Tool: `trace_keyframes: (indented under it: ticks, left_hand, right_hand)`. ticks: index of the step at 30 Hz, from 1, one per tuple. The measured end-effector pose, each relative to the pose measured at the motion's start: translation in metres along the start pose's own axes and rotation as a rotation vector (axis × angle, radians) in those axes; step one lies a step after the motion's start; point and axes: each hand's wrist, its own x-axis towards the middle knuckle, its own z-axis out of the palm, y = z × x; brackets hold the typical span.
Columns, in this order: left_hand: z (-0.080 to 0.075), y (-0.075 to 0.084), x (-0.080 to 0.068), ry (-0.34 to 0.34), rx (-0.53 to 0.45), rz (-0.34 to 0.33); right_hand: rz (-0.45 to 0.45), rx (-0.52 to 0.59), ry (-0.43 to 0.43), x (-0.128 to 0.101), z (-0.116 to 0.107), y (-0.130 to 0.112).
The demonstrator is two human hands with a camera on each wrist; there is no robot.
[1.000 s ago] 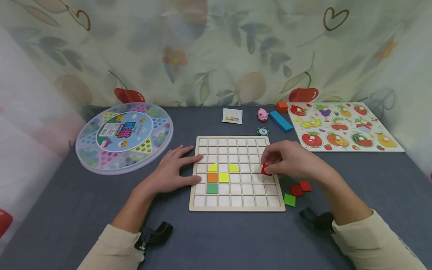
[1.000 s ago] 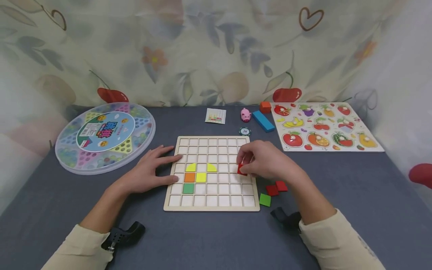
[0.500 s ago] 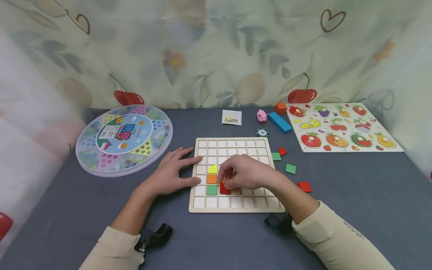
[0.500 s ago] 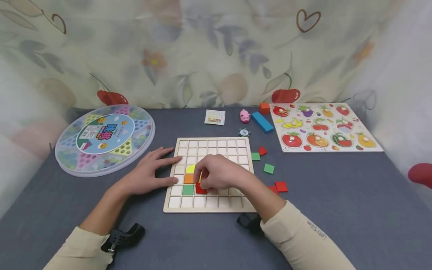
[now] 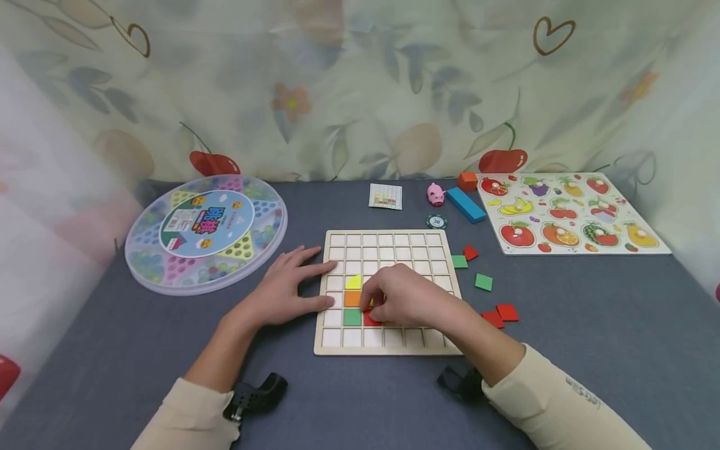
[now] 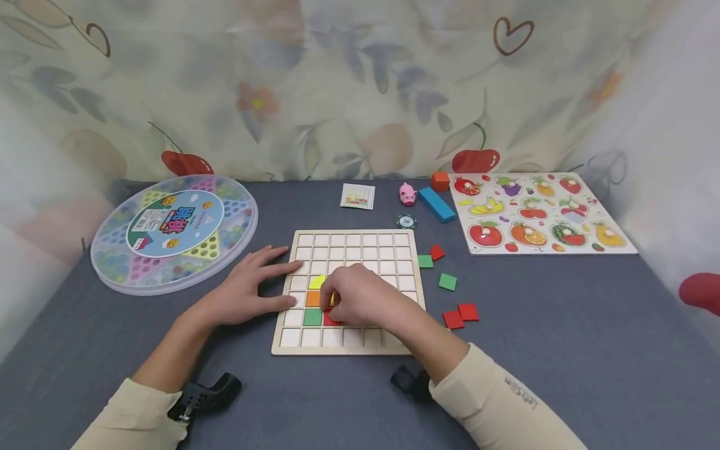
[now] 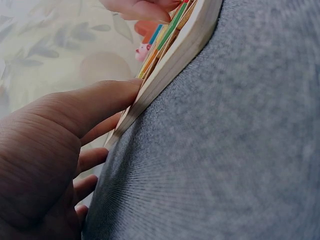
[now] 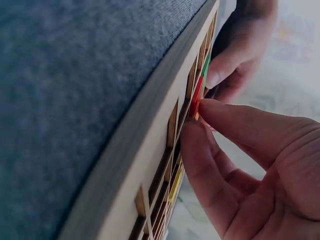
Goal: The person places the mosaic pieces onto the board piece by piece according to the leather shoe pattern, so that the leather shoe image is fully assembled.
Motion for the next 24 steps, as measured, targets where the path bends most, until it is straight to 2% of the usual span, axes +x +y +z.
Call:
trace_keyframes:
  ticks: [4, 9, 14, 19, 24]
  left_hand:
    - [0.0, 0.0, 0.0, -0.001, -0.002, -0.006]
    - [0.0, 0.0, 0.0, -0.001, 0.003, -0.005]
    - [0.001, 0.001, 0.0, -0.005, 0.003, -0.015]
    - [0.001, 0.001, 0.0, -0.009, -0.002, -0.02]
    - [0.001, 0.0, 0.001, -0.002, -0.001, 0.002]
  right_hand:
    - [-0.04, 0.029, 0.024, -0.006, -0.002, 0.007]
    - [-0.089, 0.128, 0.024, -0.025, -0.015, 0.026]
    - [-0.041, 0.177, 0.018, -0.052, -0.035, 0.047]
    - [0.044, 0.144, 0.006, -0.078, -0.053, 0.068]
    - [0.115, 0.095, -0.004, -0.097, -0.063, 0.09]
